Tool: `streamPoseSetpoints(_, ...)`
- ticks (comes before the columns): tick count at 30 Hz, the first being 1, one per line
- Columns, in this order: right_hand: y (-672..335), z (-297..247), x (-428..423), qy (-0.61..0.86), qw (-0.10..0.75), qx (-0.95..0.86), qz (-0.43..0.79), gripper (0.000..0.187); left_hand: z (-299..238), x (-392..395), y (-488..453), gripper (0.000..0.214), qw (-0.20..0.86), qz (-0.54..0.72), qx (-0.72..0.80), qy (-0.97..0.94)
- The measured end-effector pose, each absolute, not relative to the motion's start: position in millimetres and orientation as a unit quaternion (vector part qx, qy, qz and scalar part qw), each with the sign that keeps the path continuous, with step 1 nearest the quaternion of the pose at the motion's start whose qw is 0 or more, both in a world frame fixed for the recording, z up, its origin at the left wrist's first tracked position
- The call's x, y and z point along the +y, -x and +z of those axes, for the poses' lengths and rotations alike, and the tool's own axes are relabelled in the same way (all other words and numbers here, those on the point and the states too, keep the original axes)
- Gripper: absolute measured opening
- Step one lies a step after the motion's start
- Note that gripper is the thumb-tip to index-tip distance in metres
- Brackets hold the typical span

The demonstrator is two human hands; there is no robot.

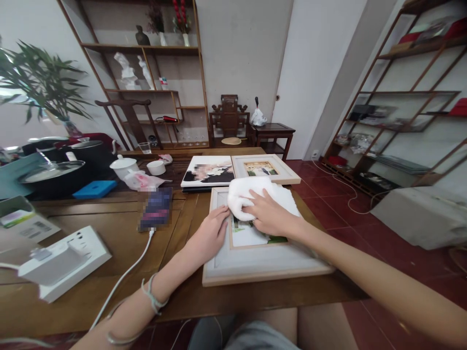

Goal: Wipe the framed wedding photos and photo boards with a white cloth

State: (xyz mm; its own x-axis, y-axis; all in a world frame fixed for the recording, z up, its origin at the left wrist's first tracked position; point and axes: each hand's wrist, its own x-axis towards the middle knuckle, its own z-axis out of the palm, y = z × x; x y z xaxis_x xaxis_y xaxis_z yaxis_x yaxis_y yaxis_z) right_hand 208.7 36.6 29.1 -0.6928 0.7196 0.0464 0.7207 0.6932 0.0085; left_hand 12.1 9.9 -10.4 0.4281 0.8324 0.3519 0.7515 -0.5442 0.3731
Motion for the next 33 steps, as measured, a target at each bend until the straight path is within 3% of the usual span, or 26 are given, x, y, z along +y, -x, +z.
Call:
streamPoseSetpoints(9,-230.5,66.0,-26.0,0.311,-0.035,-0.942,0.120,0.043,-11.7,10.6,-12.2,0.037,0.081,0.261,0.463,-0.843)
streamPoseSetpoints(15,-227.5,71.3,-81.5,0.312,0.001,-0.936,0.164,0.038,-11.7,9.5,-11.7,0.035,0.081,0.264,0.464,-0.841)
streamPoseSetpoints(20,-218.3,47.6,-74.9,0.348,0.012,-0.928,0.131,0.057,-11.8,10.0,-11.7,0.035,0.079,0.263,0.462,-0.843)
streamPoseSetpoints(29,-213.2,19.7,23.6,0.432,0.052,-0.898,-0.057,0.059,-12.4,10.2,-10.6,0.035,0.081,0.262,0.468,-0.840)
streamPoseSetpoints(33,-201.7,21.7,38.5,0.429,0.031,-0.902,-0.041,0.058,-10.8,10.3,-10.7,0.033,0.082,0.277,0.463,-0.838)
